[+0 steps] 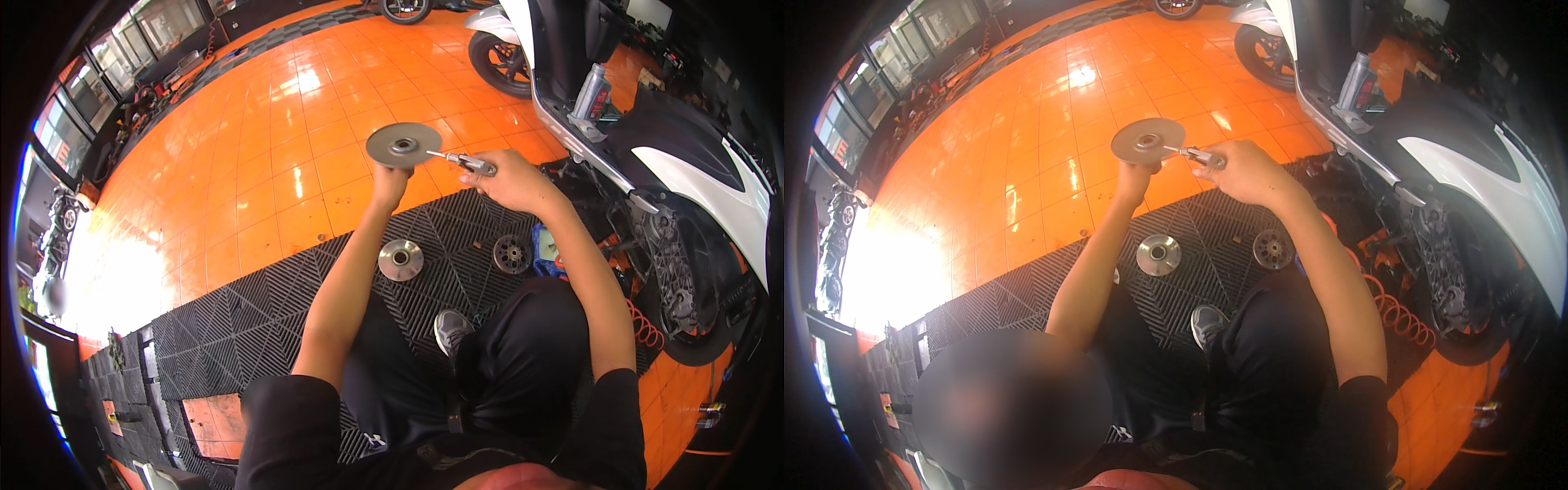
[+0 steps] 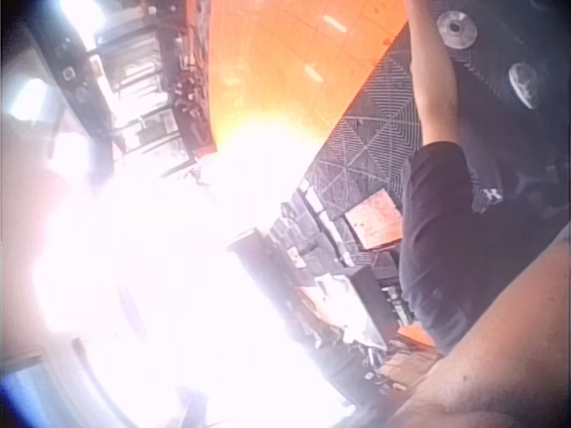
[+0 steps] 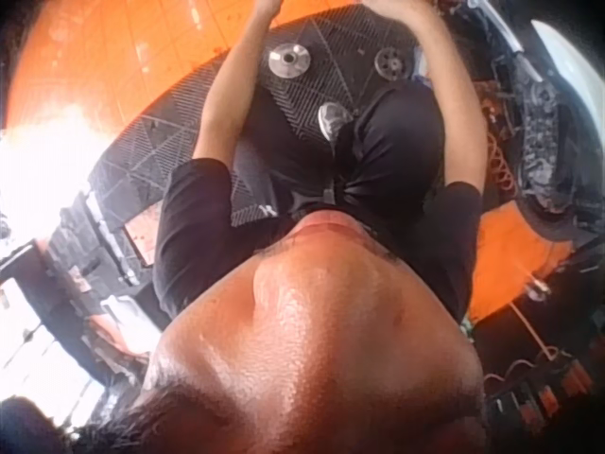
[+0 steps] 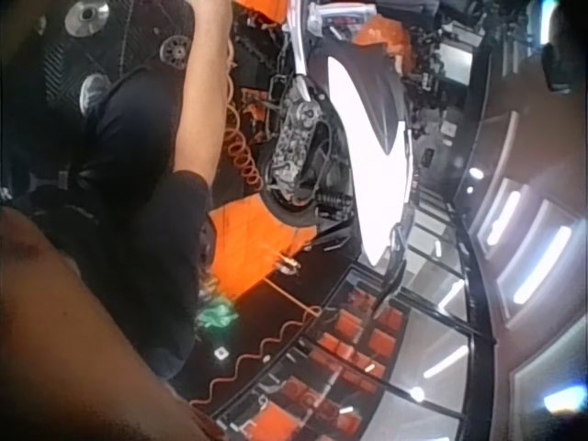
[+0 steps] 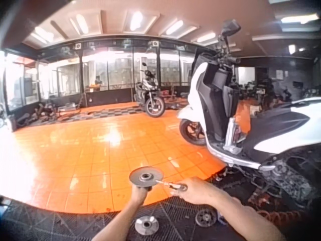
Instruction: The person sits on the floor of a workshop and uses a pneumatic screwdriver to remove screws from a scooter clutch cover and a clutch bell. The person removes the screws from the clutch cover first, then proceeds to remove the screws from the clutch bell, placing the screws on the floor mat.
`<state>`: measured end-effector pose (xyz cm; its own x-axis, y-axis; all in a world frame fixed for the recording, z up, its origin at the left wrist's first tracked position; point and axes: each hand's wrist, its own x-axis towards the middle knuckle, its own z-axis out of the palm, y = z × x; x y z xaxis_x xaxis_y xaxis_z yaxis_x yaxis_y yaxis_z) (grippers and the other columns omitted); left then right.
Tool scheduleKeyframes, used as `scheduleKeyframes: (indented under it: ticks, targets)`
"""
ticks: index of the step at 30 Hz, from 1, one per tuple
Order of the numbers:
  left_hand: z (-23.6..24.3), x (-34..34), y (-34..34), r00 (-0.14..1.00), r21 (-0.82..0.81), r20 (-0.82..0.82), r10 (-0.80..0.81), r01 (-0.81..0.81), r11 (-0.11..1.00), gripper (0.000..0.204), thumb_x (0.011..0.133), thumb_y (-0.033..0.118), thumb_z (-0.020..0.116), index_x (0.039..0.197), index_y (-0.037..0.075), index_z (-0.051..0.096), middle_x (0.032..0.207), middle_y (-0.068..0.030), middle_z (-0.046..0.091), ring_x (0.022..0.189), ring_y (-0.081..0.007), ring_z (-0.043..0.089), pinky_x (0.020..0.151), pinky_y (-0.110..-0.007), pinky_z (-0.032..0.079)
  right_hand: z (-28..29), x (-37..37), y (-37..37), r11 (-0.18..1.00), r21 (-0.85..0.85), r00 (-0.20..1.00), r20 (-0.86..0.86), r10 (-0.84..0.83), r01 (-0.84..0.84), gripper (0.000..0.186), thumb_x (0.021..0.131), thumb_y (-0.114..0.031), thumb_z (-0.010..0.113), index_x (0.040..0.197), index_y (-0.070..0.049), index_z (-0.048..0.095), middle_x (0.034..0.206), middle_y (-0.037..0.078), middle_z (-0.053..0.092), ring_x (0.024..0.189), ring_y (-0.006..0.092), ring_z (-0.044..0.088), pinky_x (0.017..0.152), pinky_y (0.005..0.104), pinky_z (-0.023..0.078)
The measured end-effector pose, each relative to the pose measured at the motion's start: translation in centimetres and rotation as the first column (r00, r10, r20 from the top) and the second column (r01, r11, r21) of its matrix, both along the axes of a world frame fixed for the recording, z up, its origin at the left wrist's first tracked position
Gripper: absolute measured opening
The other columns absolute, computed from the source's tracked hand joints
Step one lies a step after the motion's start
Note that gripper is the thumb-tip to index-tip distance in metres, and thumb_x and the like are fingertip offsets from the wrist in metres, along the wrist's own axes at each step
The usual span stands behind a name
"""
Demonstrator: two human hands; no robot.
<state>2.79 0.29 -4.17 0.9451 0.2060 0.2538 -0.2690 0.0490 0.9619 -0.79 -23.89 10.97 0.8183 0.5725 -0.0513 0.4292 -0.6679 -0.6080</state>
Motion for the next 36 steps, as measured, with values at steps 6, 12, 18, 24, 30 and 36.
scheduleKeyframes:
  ticks: [6, 12, 18, 24, 30, 36]
  targets:
    - [1.3, -0.4, 0.4, 0.987, -0.838, -0.048, -0.153, 0.043, 0.544, 0.040, 0.107, 0.028, 0.044, 0.139, 0.008, 0.032, 0.130, -0.0147, 0.051, 0.133, -0.0367, 0.049, 0.113, -0.055, 0.040, 0.0, -0.8, 0.2, 0.986, -0.086, 0.981, -0.140, 0.131, -0.144, 0.030, 0.095, -0.030, 0.069, 0.093, 0.000, 0.068, 0.070, 0.005, 0.065, 0.066, 0.0151, 0.062, 0.067, 0.0331, 0.048]
    - [1.7, -0.8, 1.1, 0.976, -0.855, -0.019, -0.216, 0.096, 0.509, 0.039, 0.106, 0.026, 0.046, 0.136, 0.005, 0.035, 0.121, -0.0153, 0.055, 0.130, -0.0352, 0.051, 0.114, -0.056, 0.040, -0.2, -1.1, 1.1, 0.984, -0.076, 0.972, -0.183, 0.147, -0.163, 0.033, 0.093, -0.035, 0.070, 0.097, -0.002, 0.070, 0.073, 0.008, 0.067, 0.070, 0.0188, 0.064, 0.071, 0.0370, 0.050]
    - [3.4, -1.6, -1.0, 0.966, -0.868, -0.006, -0.259, 0.123, 0.481, 0.034, 0.103, 0.025, 0.050, 0.129, 0.004, 0.041, 0.126, -0.0157, 0.052, 0.129, -0.0347, 0.050, 0.112, -0.056, 0.042, 0.5, -0.7, 0.5, 0.991, -0.131, 0.999, 0.051, -0.006, 0.012, 0.032, 0.092, -0.034, 0.071, 0.099, -0.003, 0.072, 0.075, 0.011, 0.070, 0.071, 0.0200, 0.067, 0.071, 0.0371, 0.051]
    - [2.9, -2.0, -1.7, 0.966, -0.800, -0.021, -0.259, 0.139, 0.583, 0.030, 0.104, 0.026, 0.049, 0.124, 0.004, 0.045, 0.130, -0.0149, 0.051, 0.132, -0.0340, 0.049, 0.112, -0.051, 0.042, 1.1, -1.2, 0.5, 0.980, -0.178, 0.991, 0.120, -0.067, 0.088, 0.029, 0.092, -0.031, 0.071, 0.095, -0.001, 0.071, 0.072, 0.009, 0.069, 0.069, 0.0194, 0.065, 0.070, 0.0358, 0.051]
    - [3.4, -2.4, -2.0, 0.965, -0.783, 0.020, -0.262, 0.178, 0.596, 0.033, 0.101, 0.022, 0.053, 0.128, 0.003, 0.045, 0.128, -0.0130, 0.052, 0.130, -0.0326, 0.051, 0.107, -0.050, 0.045, 0.1, -0.9, 0.2, 0.994, -0.109, 0.998, -0.058, 0.014, -0.020, 0.030, 0.092, -0.032, 0.071, 0.096, -0.002, 0.072, 0.072, 0.009, 0.068, 0.068, 0.0197, 0.064, 0.069, 0.0364, 0.049]
    - [4.0, -2.5, -2.3, 0.978, -0.763, -0.010, -0.209, 0.128, 0.634, 0.029, 0.098, 0.017, 0.059, 0.124, 0.007, 0.053, 0.123, -0.0125, 0.059, 0.120, -0.0329, 0.058, 0.101, -0.048, 0.050, 0.5, -1.1, 0.1, 0.989, -0.140, 0.993, -0.112, 0.039, -0.054, 0.033, 0.091, -0.034, 0.072, 0.099, -0.001, 0.072, 0.074, 0.009, 0.071, 0.071, 0.0197, 0.068, 0.072, 0.0366, 0.051]
